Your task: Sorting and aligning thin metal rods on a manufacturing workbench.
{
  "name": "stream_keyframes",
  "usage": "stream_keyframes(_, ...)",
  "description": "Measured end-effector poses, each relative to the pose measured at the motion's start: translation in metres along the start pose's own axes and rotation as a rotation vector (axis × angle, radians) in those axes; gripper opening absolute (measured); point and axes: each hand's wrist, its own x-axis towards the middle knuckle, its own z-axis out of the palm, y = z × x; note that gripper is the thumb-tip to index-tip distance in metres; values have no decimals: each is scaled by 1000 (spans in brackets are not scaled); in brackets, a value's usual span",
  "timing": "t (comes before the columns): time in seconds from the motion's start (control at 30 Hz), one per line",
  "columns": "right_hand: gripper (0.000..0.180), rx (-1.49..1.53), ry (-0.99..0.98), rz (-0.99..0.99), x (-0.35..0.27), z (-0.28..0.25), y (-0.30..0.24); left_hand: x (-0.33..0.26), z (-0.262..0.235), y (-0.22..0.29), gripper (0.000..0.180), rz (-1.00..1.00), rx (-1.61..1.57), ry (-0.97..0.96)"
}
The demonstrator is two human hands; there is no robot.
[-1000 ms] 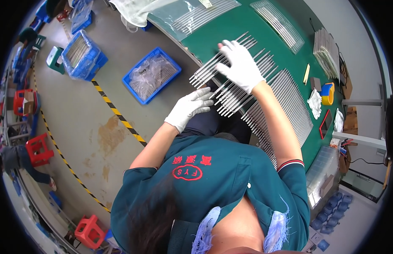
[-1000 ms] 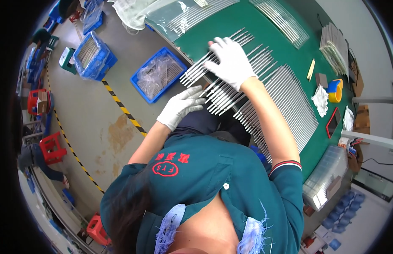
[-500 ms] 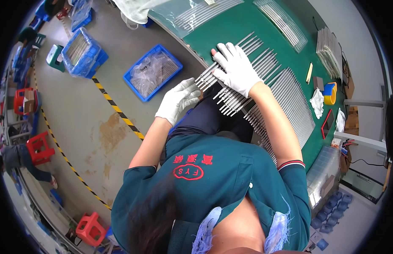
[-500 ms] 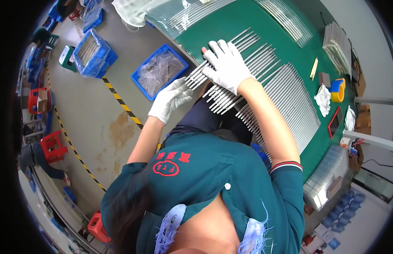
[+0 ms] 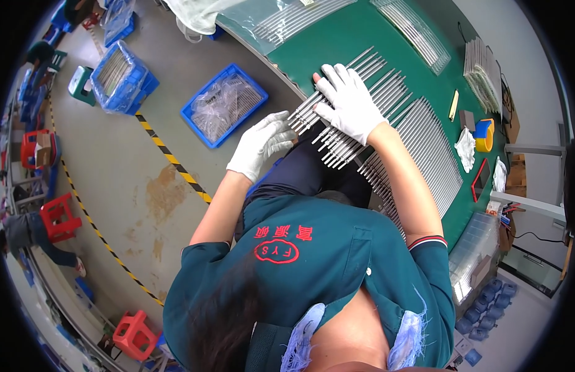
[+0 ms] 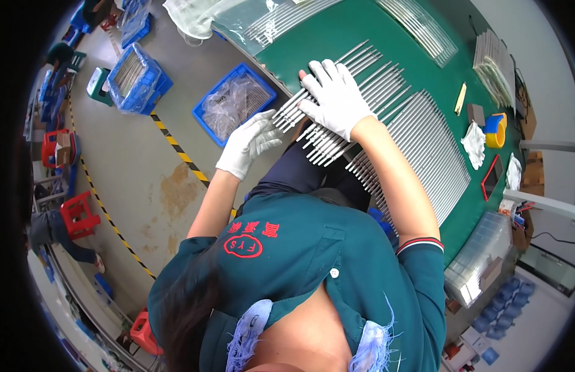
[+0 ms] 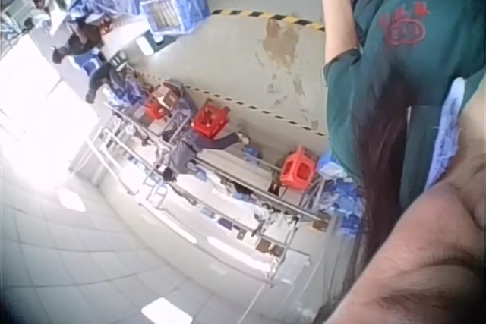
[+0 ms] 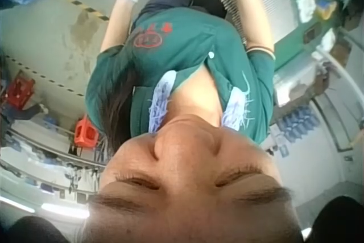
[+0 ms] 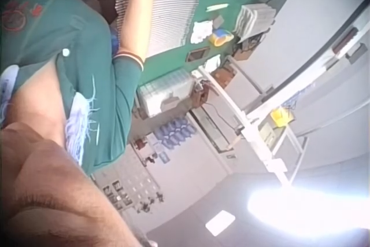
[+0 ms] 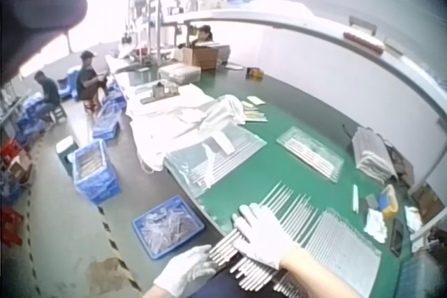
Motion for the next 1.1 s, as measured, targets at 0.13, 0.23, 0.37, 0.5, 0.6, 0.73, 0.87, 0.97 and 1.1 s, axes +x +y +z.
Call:
stream_keyframes(0.13, 56, -6, -41, 11, 5, -2, -2, 2, 0, 1, 37, 22, 31, 26)
stream_keyframes(0.23, 55, -15, 21, -3, 7, 5, -1, 3, 0, 1, 38, 35, 109, 57)
stream_keyframes(0.37, 54, -3, 2, 0, 13, 5, -1, 3, 1, 3, 38, 46, 136, 60)
stream_keyframes(0.5, 54, 13, -19, 11, 19, 8, 0, 3, 0, 3, 45, 26, 143, 80)
stream_keyframes(0.6, 54, 6, -22, 15, 20, 9, -1, 4, 6, 5, 52, -25, 151, 166)
stream_keyframes(0.73, 55, 21, -48, 24, 23, 7, -2, 8, 3, 1, 55, -50, 168, 194)
stream_keyframes(0.87, 55, 19, -58, 30, 25, 8, -3, 9, 1, 0, 50, -60, 179, 184)
stream_keyframes(0.97, 55, 10, -62, 29, 25, 10, -3, 9, 2, 1, 49, -43, 191, 203)
stream_keyframes(1.1, 56, 10, 27, -2, 27, 10, -3, 14, 1, 2, 45, 3, 282, 240)
